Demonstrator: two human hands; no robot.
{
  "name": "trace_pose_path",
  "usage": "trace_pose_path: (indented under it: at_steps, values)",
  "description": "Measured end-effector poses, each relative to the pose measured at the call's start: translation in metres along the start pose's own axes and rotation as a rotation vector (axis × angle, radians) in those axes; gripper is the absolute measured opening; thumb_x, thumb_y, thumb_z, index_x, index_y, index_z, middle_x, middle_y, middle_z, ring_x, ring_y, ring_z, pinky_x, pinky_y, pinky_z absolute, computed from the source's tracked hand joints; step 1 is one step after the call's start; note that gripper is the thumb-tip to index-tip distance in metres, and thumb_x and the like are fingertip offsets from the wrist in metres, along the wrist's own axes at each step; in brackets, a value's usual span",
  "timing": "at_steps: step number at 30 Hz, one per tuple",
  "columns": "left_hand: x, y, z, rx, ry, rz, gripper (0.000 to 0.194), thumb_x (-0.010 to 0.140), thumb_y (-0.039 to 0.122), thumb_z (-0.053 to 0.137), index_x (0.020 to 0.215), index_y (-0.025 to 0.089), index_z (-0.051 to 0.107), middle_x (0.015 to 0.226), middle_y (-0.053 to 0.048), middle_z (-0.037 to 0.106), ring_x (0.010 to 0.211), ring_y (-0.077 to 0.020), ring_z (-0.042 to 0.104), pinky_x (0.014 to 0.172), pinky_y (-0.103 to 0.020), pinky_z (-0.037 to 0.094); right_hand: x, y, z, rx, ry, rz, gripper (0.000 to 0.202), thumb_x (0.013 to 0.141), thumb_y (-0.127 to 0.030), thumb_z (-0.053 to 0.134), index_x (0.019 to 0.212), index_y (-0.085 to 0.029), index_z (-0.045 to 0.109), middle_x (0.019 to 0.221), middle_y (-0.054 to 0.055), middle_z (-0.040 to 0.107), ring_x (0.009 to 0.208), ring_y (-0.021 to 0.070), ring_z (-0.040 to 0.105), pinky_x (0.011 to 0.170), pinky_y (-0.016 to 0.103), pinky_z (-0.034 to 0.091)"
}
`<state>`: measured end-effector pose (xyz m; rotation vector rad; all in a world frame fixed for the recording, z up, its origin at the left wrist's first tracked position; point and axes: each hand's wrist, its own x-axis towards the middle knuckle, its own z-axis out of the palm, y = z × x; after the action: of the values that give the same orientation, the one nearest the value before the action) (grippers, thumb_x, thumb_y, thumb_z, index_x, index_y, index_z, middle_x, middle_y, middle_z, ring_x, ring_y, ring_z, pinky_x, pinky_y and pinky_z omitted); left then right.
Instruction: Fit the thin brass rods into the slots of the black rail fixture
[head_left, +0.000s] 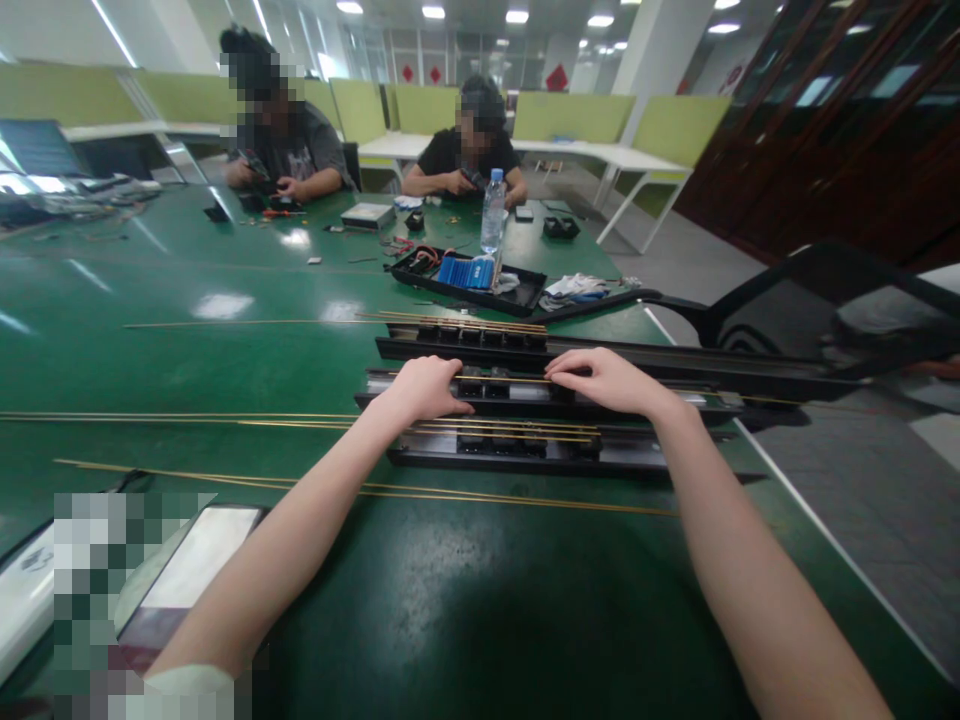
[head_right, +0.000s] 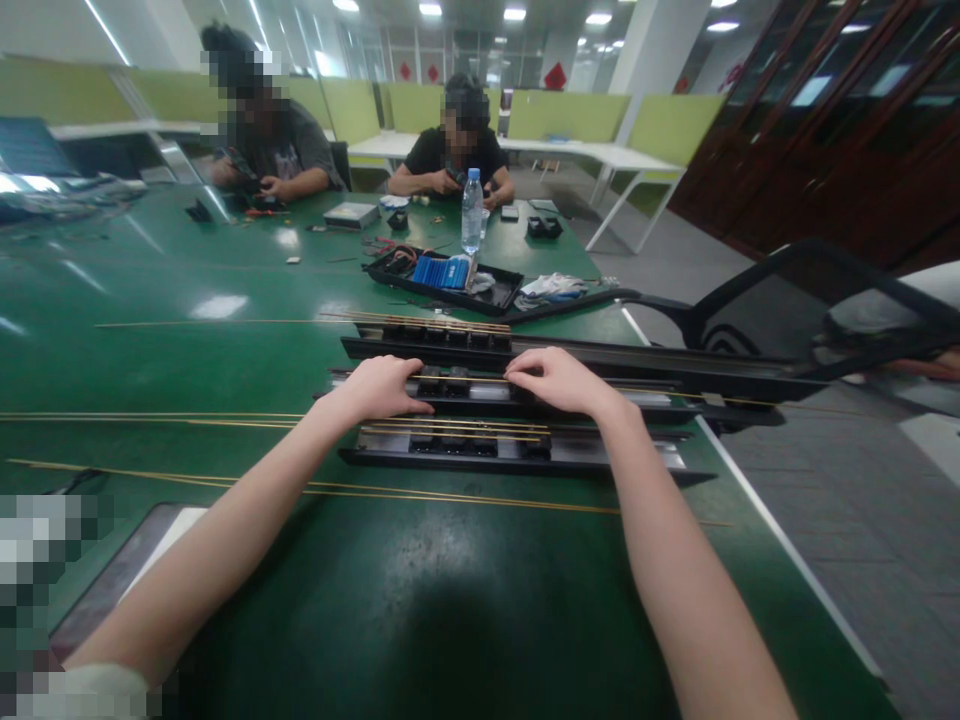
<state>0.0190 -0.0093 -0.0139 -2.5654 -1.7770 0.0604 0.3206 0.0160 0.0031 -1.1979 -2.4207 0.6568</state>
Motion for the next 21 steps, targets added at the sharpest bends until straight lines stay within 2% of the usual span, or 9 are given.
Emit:
trace_pose_path:
  at_steps: [4, 8, 15, 21]
  values:
    - [0.001, 0.000, 0.001, -0.011, 0.003, 0.006, 0.072, 0.071, 0.073, 0.061, 0.120, 0.020, 0.061, 0.108, -0.014, 0.072, 0.100, -0.0341, 0.067, 0.082, -0.039, 0.051, 0.003, -0.005, 0.007, -0.020, 0.156, -0.019, 0.025, 0.090, -0.036, 0.057, 0.093, -0.022, 0.077, 0.103, 0.004, 0.075, 0.096, 0.0232, 0.068, 0.090, 0.035, 0.051]
    - [0.000, 0.001, -0.001, -0.012, -0.009, -0.007, 0.071, 0.072, 0.071, 0.062, 0.122, 0.020, 0.061, 0.109, -0.013, 0.072, 0.102, -0.0333, 0.067, 0.084, -0.038, 0.050, 0.008, -0.013, 0.018, -0.104, 0.232, -0.028, 0.026, 0.092, -0.036, 0.055, 0.092, -0.022, 0.076, 0.100, 0.004, 0.075, 0.093, 0.0226, 0.067, 0.081, 0.033, 0.050]
    - [-0.002, 0.004, -0.006, -0.009, -0.016, -0.008, 0.066, 0.072, 0.070, 0.062, 0.115, 0.020, 0.063, 0.107, -0.013, 0.072, 0.099, -0.0321, 0.068, 0.082, -0.037, 0.051, 0.017, -0.038, 0.047, -0.310, 0.202, -0.021, 0.027, 0.094, -0.039, 0.055, 0.092, -0.023, 0.077, 0.097, 0.004, 0.076, 0.090, 0.0221, 0.066, 0.075, 0.032, 0.046]
    - [-0.001, 0.004, -0.004, -0.008, -0.015, -0.018, 0.068, 0.072, 0.070, 0.062, 0.119, 0.021, 0.062, 0.109, -0.012, 0.072, 0.101, -0.0319, 0.067, 0.083, -0.037, 0.051, 0.021, -0.044, 0.058, -0.419, 0.214, -0.044, 0.033, 0.096, -0.042, 0.053, 0.083, -0.021, 0.075, 0.091, 0.007, 0.075, 0.086, 0.0217, 0.064, 0.074, 0.032, 0.043]
